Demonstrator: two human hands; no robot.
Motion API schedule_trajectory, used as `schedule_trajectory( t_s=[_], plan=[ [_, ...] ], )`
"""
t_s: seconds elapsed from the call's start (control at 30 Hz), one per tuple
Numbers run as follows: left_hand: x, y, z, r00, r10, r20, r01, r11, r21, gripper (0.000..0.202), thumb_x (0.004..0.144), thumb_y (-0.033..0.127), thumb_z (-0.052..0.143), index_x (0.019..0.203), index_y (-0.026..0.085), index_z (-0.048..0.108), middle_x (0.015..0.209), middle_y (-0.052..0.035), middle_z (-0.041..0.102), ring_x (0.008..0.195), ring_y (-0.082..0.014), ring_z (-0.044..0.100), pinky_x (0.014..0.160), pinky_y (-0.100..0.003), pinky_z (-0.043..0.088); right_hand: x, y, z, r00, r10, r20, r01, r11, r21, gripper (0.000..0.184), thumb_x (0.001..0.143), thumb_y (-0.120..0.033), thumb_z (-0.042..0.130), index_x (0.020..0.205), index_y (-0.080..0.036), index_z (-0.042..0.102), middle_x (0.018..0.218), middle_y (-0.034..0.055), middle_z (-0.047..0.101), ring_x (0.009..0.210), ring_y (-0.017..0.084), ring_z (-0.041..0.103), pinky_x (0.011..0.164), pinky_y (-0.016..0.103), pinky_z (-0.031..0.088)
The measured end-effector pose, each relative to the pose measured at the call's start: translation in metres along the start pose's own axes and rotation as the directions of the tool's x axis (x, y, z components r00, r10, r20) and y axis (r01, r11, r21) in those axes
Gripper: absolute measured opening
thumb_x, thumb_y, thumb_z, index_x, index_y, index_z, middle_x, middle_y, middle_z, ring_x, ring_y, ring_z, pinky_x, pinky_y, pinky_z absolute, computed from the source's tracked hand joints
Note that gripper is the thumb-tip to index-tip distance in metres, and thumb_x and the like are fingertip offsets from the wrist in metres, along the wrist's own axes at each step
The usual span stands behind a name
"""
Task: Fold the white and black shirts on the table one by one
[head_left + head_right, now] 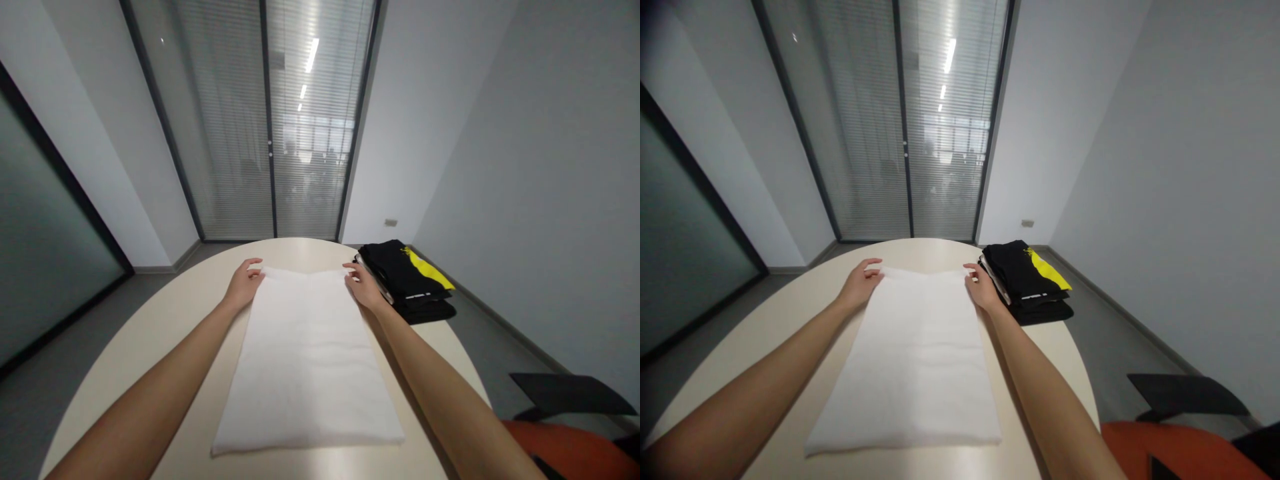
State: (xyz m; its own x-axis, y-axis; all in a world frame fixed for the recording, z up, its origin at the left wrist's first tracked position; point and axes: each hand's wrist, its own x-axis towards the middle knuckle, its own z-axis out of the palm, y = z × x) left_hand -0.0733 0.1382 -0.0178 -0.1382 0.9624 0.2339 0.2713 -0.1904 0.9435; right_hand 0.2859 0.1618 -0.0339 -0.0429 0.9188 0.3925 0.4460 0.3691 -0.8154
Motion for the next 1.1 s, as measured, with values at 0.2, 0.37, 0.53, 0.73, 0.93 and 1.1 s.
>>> schedule_trajectory(
  t_s=[0.2, 0.37, 0.53, 0.73, 0.93, 1.1],
  plan=[
    [0.008, -0.002, 0.009, 0.992, -0.099, -0.080, 0.100, 0.995, 0.008, 0.055, 0.077, 0.020, 0.068, 0.130, 0.018, 0.053, 0.104, -0.0104, 0.072, 0.078, -0.0163, 0.070, 0.067, -0.025, 0.053, 0.014, 0.015, 0.011, 0.995, 0.085, -0.050, -0.087, 0.996, -0.035, 0.052, 0.081, -0.026, 0.057, 0.132, -0.017, 0.054, 0.092, 0.0033, 0.061, 0.068, 0.013, 0.057, 0.065, 0.025, 0.050],
    [0.001, -0.018, 0.012, 0.985, -0.152, -0.077, 0.160, 0.981, 0.106, 0.057, 0.073, 0.011, 0.068, 0.128, 0.017, 0.054, 0.118, -0.0136, 0.069, 0.087, -0.0162, 0.071, 0.072, -0.024, 0.054, 0.010, 0.025, 0.017, 0.992, 0.117, -0.040, -0.120, 0.991, -0.062, 0.051, 0.079, -0.025, 0.060, 0.130, -0.018, 0.057, 0.091, 0.0039, 0.063, 0.071, 0.014, 0.060, 0.066, 0.025, 0.051],
    [-0.003, -0.021, 0.001, 0.984, -0.147, -0.105, 0.170, 0.950, 0.263, 0.049, 0.068, 0.014, 0.070, 0.117, 0.018, 0.061, 0.093, -0.0068, 0.073, 0.072, -0.0174, 0.068, 0.065, -0.026, 0.051, 0.007, 0.022, 0.015, 0.998, 0.038, -0.045, -0.043, 0.992, -0.117, 0.043, 0.081, -0.029, 0.059, 0.123, -0.020, 0.062, 0.090, 0.0031, 0.067, 0.068, 0.014, 0.061, 0.067, 0.026, 0.051],
    [-0.001, -0.005, 0.001, 0.999, -0.006, -0.052, 0.022, 0.949, 0.313, 0.026, 0.079, 0.022, 0.059, 0.102, 0.018, 0.070, 0.102, -0.0061, 0.074, 0.080, -0.0171, 0.068, 0.077, -0.027, 0.052, 0.010, 0.014, 0.014, 0.999, -0.012, -0.031, 0.007, 0.986, -0.166, 0.031, 0.088, -0.025, 0.046, 0.099, -0.016, 0.074, 0.097, 0.0082, 0.074, 0.071, 0.017, 0.064, 0.080, 0.033, 0.052],
    [-0.004, -0.008, 0.009, 1.000, 0.002, 0.002, -0.002, 0.934, 0.358, 0.029, 0.076, 0.024, 0.062, 0.101, 0.015, 0.074, 0.103, -0.0096, 0.075, 0.091, -0.0227, 0.069, 0.089, -0.033, 0.052, 0.010, 0.013, 0.019, 0.999, 0.031, -0.013, -0.033, 0.983, -0.179, 0.034, 0.082, -0.022, 0.060, 0.113, -0.016, 0.071, 0.116, 0.0111, 0.072, 0.093, 0.020, 0.067, 0.093, 0.034, 0.050],
    [-0.013, -0.012, 0.005, 0.999, 0.001, 0.037, -0.015, 0.925, 0.380, 0.044, 0.072, 0.023, 0.067, 0.115, 0.016, 0.071, 0.112, -0.0100, 0.072, 0.094, -0.0222, 0.068, 0.092, -0.034, 0.051, 0.007, 0.012, 0.013, 0.992, 0.119, -0.037, -0.124, 0.971, -0.202, 0.046, 0.076, -0.023, 0.068, 0.121, -0.016, 0.063, 0.106, 0.0081, 0.071, 0.080, 0.017, 0.067, 0.080, 0.030, 0.052]
  ],
)
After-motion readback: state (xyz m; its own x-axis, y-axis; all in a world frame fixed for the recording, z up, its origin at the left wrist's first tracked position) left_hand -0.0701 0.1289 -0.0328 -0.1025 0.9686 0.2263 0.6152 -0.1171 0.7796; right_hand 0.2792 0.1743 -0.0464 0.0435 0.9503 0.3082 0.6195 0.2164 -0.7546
